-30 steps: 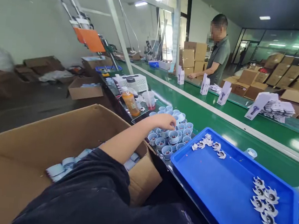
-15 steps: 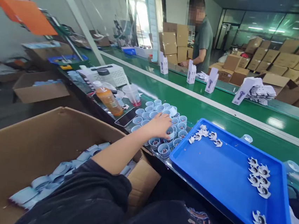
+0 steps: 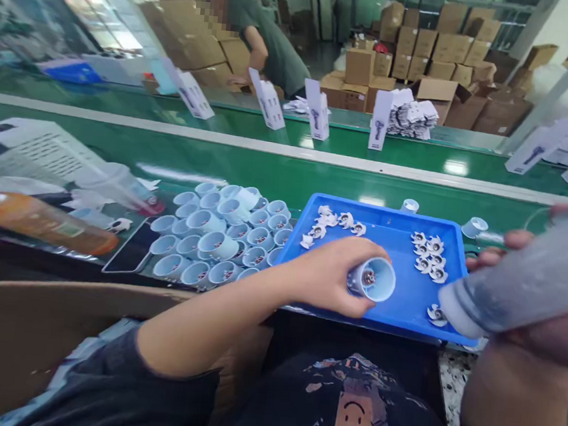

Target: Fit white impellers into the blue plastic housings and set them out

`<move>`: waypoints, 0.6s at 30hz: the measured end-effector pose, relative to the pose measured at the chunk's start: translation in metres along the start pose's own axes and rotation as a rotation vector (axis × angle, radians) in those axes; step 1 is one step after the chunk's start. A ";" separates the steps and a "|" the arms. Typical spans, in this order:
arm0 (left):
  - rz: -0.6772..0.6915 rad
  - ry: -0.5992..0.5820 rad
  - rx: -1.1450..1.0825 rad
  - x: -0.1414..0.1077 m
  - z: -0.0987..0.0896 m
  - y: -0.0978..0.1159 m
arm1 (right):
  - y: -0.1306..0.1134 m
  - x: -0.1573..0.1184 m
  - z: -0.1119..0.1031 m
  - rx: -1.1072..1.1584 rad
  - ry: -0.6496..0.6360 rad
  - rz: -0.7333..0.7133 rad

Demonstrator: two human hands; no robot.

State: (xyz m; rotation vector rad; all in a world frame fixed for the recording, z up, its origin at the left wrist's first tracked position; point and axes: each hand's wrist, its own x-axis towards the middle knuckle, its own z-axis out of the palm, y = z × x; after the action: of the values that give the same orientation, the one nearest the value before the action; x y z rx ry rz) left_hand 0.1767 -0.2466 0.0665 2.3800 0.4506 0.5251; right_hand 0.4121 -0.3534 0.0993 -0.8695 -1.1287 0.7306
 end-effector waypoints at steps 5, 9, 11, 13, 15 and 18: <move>0.055 -0.087 -0.010 0.020 0.056 0.007 | -0.008 0.013 0.038 0.181 0.068 -0.031; 0.100 -0.078 -0.057 0.024 0.071 0.016 | -0.002 0.004 0.037 0.135 0.067 -0.050; 0.113 -0.055 -0.114 0.024 0.074 0.020 | 0.001 -0.001 0.033 0.158 0.040 -0.029; 0.112 -0.026 -0.187 0.024 0.078 0.024 | 0.002 -0.004 0.031 0.192 0.009 -0.029; 0.103 0.002 -0.252 0.023 0.081 0.026 | 0.001 -0.006 0.030 0.214 -0.008 -0.048; 0.091 0.033 -0.296 0.023 0.084 0.026 | 0.000 -0.009 0.029 0.214 -0.011 -0.056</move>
State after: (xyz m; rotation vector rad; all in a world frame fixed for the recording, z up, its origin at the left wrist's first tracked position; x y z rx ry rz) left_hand 0.2412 -0.2989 0.0299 2.1167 0.2597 0.6275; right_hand 0.3816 -0.3545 0.1006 -0.6515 -1.0583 0.7948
